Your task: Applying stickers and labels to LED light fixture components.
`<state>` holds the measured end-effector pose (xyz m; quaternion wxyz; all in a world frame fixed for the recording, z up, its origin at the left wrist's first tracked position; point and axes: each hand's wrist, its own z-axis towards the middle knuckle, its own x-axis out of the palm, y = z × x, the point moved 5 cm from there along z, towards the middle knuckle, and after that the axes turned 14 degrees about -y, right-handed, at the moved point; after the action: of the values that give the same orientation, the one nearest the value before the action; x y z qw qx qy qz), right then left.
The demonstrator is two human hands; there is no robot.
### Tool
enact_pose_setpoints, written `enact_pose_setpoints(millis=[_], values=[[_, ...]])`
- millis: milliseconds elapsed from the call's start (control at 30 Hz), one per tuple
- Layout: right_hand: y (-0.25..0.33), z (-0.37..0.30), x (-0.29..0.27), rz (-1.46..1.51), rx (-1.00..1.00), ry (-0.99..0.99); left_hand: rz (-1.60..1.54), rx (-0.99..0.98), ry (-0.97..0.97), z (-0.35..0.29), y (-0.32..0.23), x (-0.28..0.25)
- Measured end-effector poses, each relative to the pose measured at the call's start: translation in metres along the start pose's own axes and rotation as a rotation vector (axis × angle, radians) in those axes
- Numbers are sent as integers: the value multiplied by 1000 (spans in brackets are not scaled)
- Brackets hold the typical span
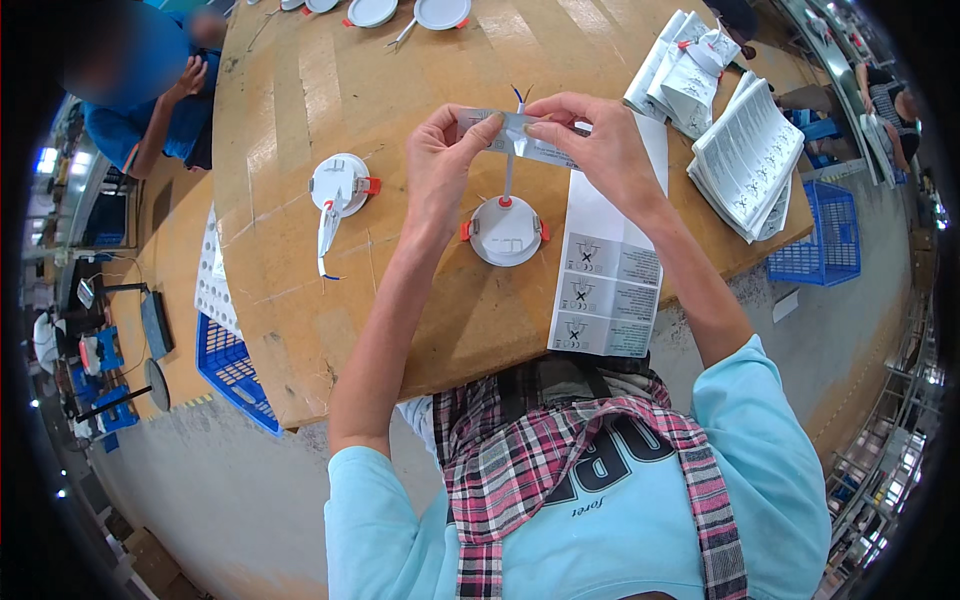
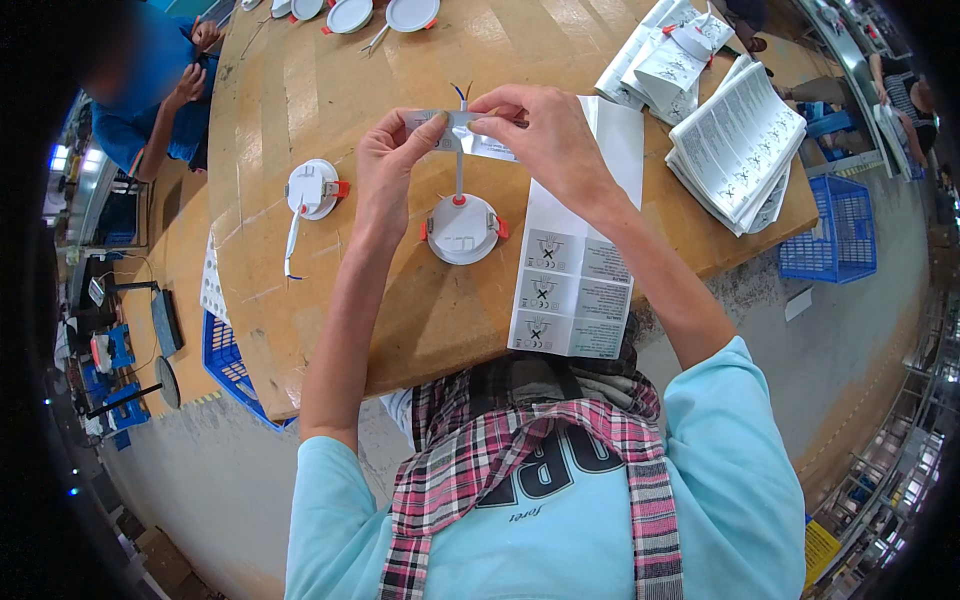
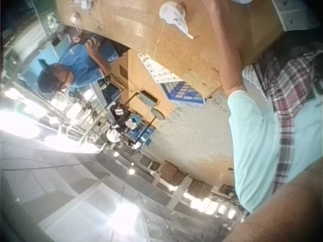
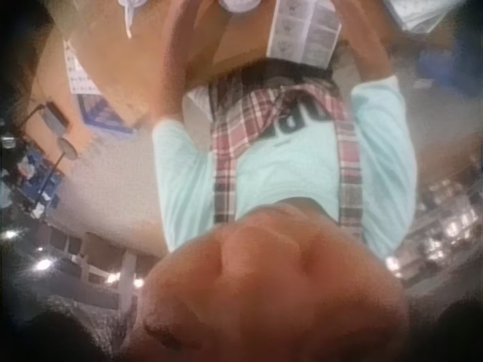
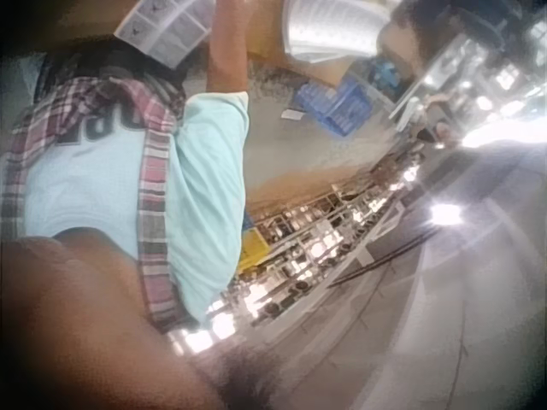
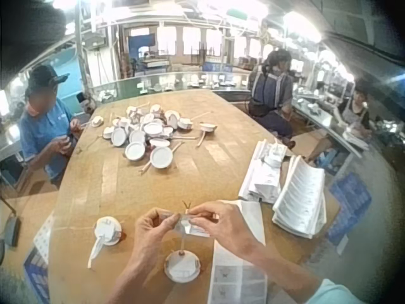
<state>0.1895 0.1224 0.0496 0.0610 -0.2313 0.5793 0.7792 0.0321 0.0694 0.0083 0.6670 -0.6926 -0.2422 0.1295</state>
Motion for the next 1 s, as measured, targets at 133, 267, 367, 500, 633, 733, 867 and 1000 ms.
enact_pose_setpoints(millis=[133, 267, 367, 500, 633, 733, 867, 1000], values=[[-1, -1, 0, 23, -2, -21, 9, -5, -1, 2, 4, -1], [-4, -2, 1, 39, -11, -32, -72, -34, 15, 5, 11, 1], [-6, -1, 0, 48, -13, -10, -185, -140, 72, 7, 19, 3], [-14, 3, 4, 144, 101, 121, -288, -230, 137, 6, 21, 1], [-30, 6, 7, 231, 145, 254, -221, -252, 189, 6, 25, 3], [-29, 7, 9, 223, 119, 318, -170, -251, 213, 4, 25, 5], [-23, 3, 15, 147, 136, 301, -129, -253, 186, 4, 26, 5], [-22, 4, 12, 52, -79, 131, -108, -244, 208, 3, 24, 4]])
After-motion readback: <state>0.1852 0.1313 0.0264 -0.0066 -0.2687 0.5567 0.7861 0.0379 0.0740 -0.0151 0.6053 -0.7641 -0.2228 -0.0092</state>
